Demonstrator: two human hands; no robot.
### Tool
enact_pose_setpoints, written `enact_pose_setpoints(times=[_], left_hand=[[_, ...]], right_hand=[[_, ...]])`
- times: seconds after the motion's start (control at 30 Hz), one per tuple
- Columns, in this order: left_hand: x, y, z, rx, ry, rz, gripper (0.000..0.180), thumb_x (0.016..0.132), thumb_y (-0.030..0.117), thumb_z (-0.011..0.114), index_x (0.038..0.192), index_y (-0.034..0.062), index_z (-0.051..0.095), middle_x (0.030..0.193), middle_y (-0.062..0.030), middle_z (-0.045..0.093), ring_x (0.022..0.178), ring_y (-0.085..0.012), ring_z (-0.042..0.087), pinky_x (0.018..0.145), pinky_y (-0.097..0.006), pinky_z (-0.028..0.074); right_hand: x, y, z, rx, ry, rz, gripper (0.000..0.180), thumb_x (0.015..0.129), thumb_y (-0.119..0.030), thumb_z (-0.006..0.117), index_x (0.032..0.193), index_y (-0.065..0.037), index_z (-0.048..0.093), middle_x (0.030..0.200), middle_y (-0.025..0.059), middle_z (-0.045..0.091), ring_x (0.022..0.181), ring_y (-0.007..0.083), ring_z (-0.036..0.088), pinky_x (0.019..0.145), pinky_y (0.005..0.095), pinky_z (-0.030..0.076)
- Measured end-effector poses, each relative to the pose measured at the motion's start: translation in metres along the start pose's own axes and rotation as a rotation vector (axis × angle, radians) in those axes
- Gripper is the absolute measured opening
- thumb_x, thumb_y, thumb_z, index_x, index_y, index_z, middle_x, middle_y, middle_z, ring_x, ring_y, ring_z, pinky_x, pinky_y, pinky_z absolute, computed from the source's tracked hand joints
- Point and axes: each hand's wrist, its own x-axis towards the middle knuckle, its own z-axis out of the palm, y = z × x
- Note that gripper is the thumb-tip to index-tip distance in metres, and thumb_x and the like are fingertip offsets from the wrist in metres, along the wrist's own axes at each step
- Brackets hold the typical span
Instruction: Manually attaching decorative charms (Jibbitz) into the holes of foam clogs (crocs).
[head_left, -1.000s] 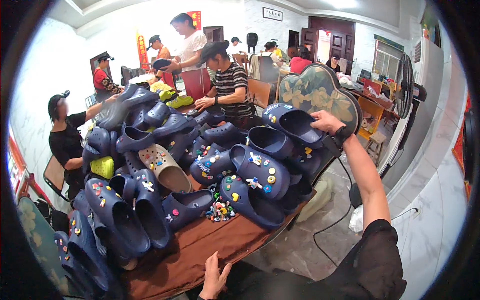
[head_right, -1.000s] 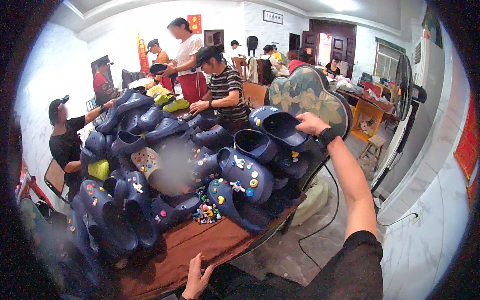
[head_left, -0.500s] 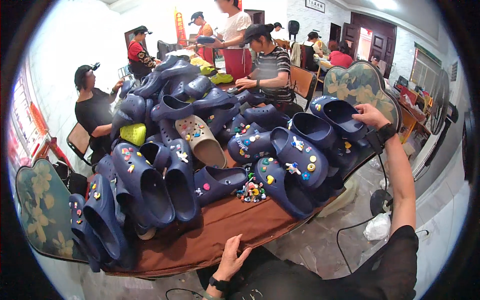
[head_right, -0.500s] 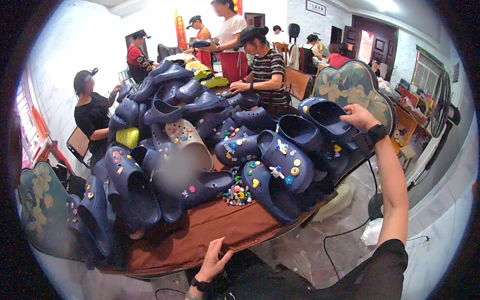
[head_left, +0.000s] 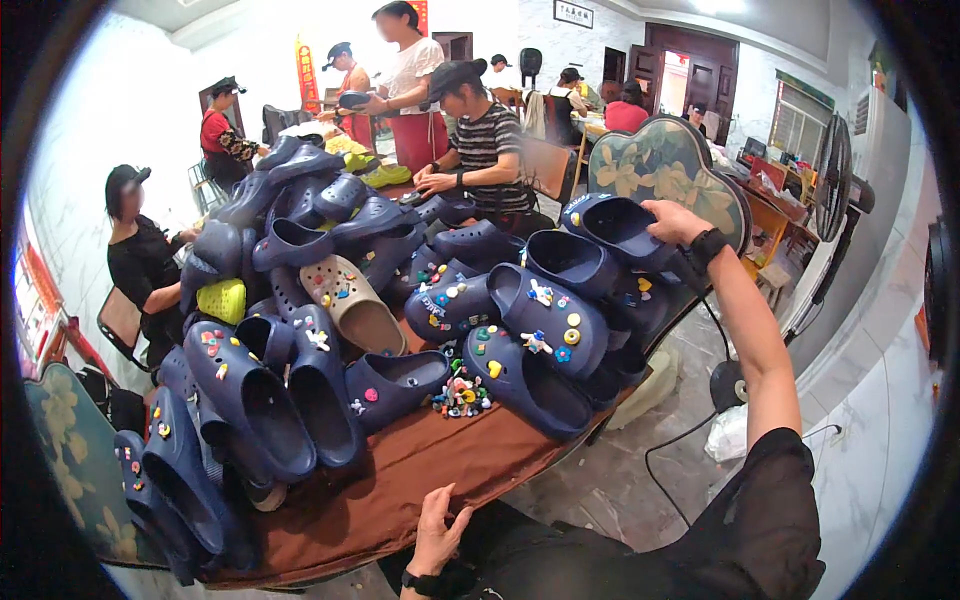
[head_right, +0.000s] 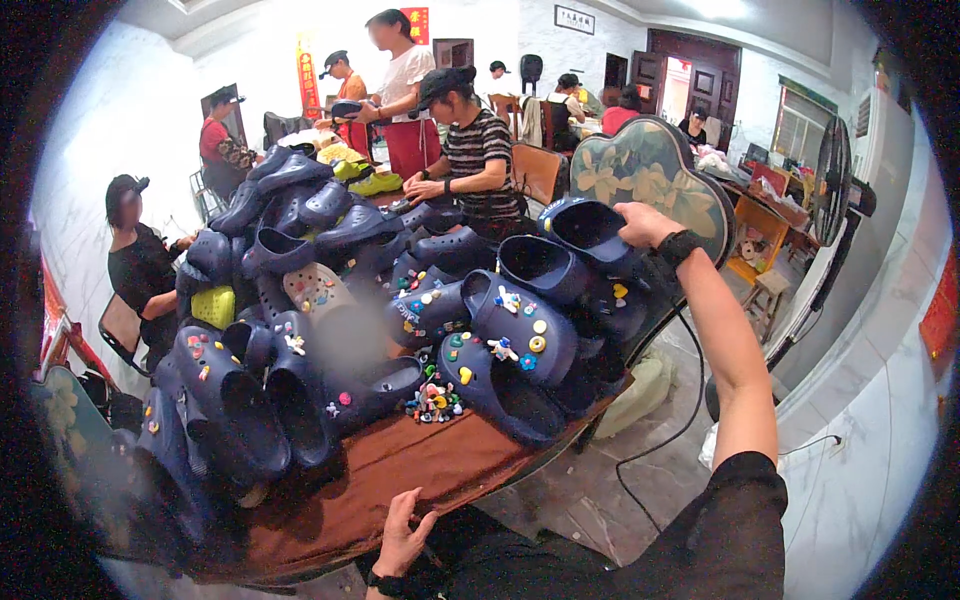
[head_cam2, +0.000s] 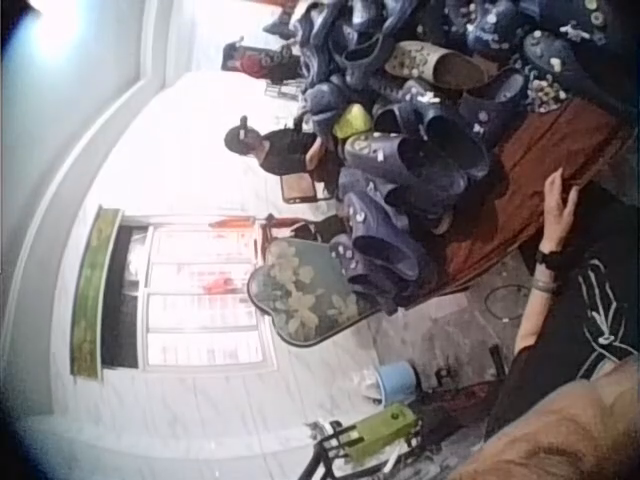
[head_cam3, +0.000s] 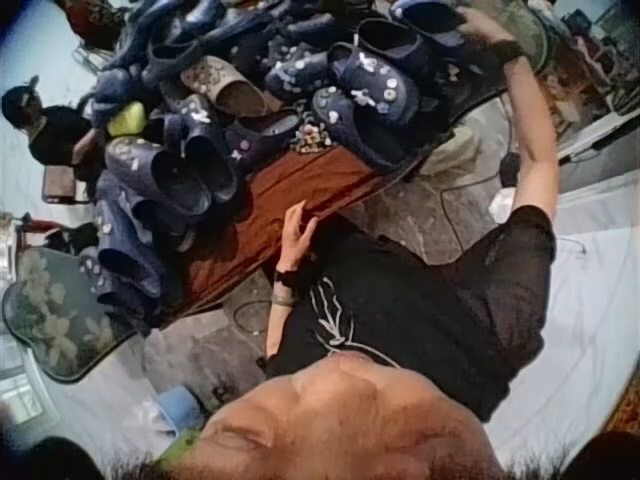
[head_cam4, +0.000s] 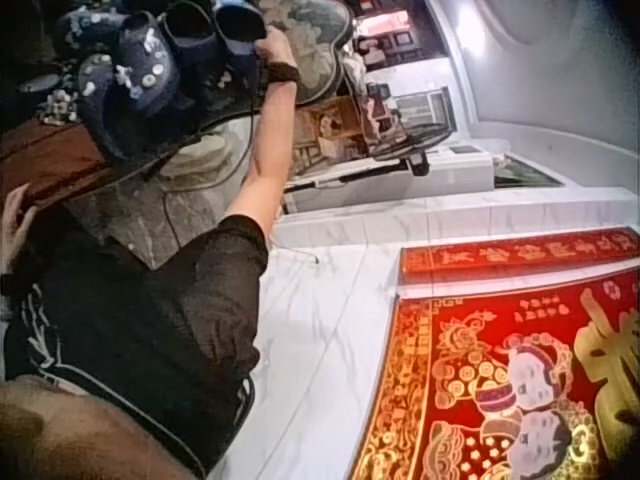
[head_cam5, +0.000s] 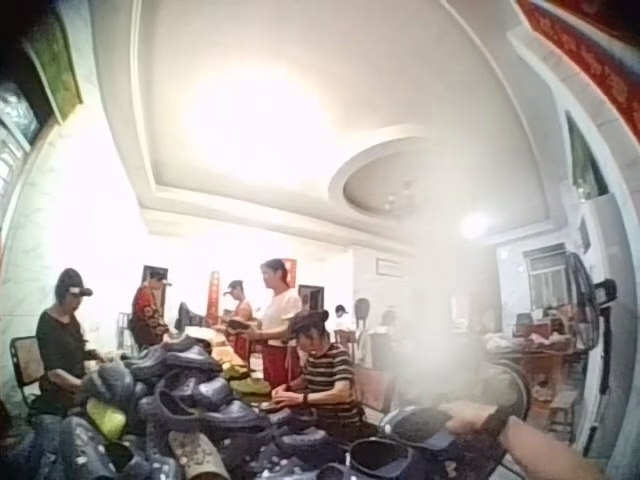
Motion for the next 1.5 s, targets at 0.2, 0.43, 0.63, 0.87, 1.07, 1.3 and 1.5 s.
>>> enact_pose_setpoints(times=[0.2, 0.43, 0.63, 0.87, 1.07, 1.3, 1.5], left_hand=[[0.002, -0.003, 0.002, 0.014, 0.002, 0.034, 0.05, 0.087, 0.013, 0.073, 0.132, 0.0011, 0.055, 0.12, -0.0133, 0.054, 0.1, -0.0228, 0.058, 0.078, -0.029, 0.051], [-0.006, -0.001, -0.004, -0.039, -0.009, -0.024, 0.05, 0.088, 0.013, 0.072, 0.133, 0.0016, 0.054, 0.123, -0.0142, 0.054, 0.108, -0.0245, 0.057, 0.085, -0.03, 0.05], [0.0, 0.004, 0.004, -0.082, -0.029, 0.038, 0.048, 0.093, 0.017, 0.069, 0.135, 0.0026, 0.052, 0.127, -0.0141, 0.053, 0.113, -0.0257, 0.055, 0.087, -0.031, 0.049], [-0.005, 0.004, -0.016, -0.102, -0.027, -0.062, 0.049, 0.093, 0.019, 0.069, 0.136, 0.0035, 0.052, 0.128, -0.0134, 0.054, 0.11, -0.0242, 0.057, 0.086, -0.032, 0.05], [-0.01, -0.002, -0.057, 0.147, 0.284, -0.021, 0.039, 0.088, 0.014, 0.072, 0.122, -0.0009, 0.062, 0.113, -0.0176, 0.065, 0.106, -0.0338, 0.06, 0.09, -0.04, 0.049], [-0.042, -0.037, -0.09, 0.404, 0.537, -0.151, 0.033, 0.083, 0.014, 0.074, 0.113, 0.0011, 0.066, 0.105, -0.0142, 0.065, 0.099, -0.0333, 0.06, 0.086, -0.041, 0.049], [-0.038, -0.043, -0.077, 0.62, 0.539, -0.06, 0.029, 0.079, 0.018, 0.078, 0.104, 0.0069, 0.069, 0.099, -0.0078, 0.063, 0.094, -0.0302, 0.059, 0.082, -0.041, 0.047]], right_hand=[[0.019, -0.003, 0.006, 0.131, -0.062, 0.145, 0.028, 0.073, -0.011, 0.061, 0.097, 0.004, 0.066, 0.095, 0.0242, 0.069, 0.091, 0.0381, 0.067, 0.076, 0.0439, 0.051], [0.052, 0.008, 0.026, 0.095, -0.057, 0.063, 0.033, 0.072, -0.026, 0.07, 0.085, 0.004, 0.065, 0.084, 0.0244, 0.069, 0.079, 0.0388, 0.066, 0.069, 0.0468, 0.051], [0.005, -0.034, 0.009, -0.276, 0.562, -0.377, 0.048, 0.08, -0.017, 0.072, 0.121, 0.0, 0.057, 0.116, 0.02, 0.059, 0.106, 0.0398, 0.056, 0.093, 0.0453, 0.046], [-0.052, -0.253, 0.023, 0.034, 0.008, -0.707, 0.038, 0.083, -0.023, 0.073, 0.112, -0.002, 0.06, 0.113, 0.0189, 0.062, 0.104, 0.0369, 0.061, 0.088, 0.0449, 0.052], [-0.03, -0.318, 0.077, 0.105, -0.182, -0.885, 0.027, 0.083, -0.026, 0.071, 0.089, -0.002, 0.061, 0.089, 0.017, 0.065, 0.086, 0.0368, 0.066, 0.073, 0.0467, 0.053], [0.03, -0.397, 0.115, -0.071, -0.315, -0.92, 0.035, 0.082, -0.032, 0.072, 0.088, 0.002, 0.065, 0.081, 0.0221, 0.068, 0.079, 0.0392, 0.068, 0.07, 0.0464, 0.055], [0.129, -0.428, 0.218, -0.063, 0.048, -0.66, 0.059, 0.082, -0.022, 0.069, 0.132, 0.001, 0.046, 0.127, 0.0226, 0.053, 0.11, 0.0392, 0.058, 0.082, 0.0488, 0.054]])
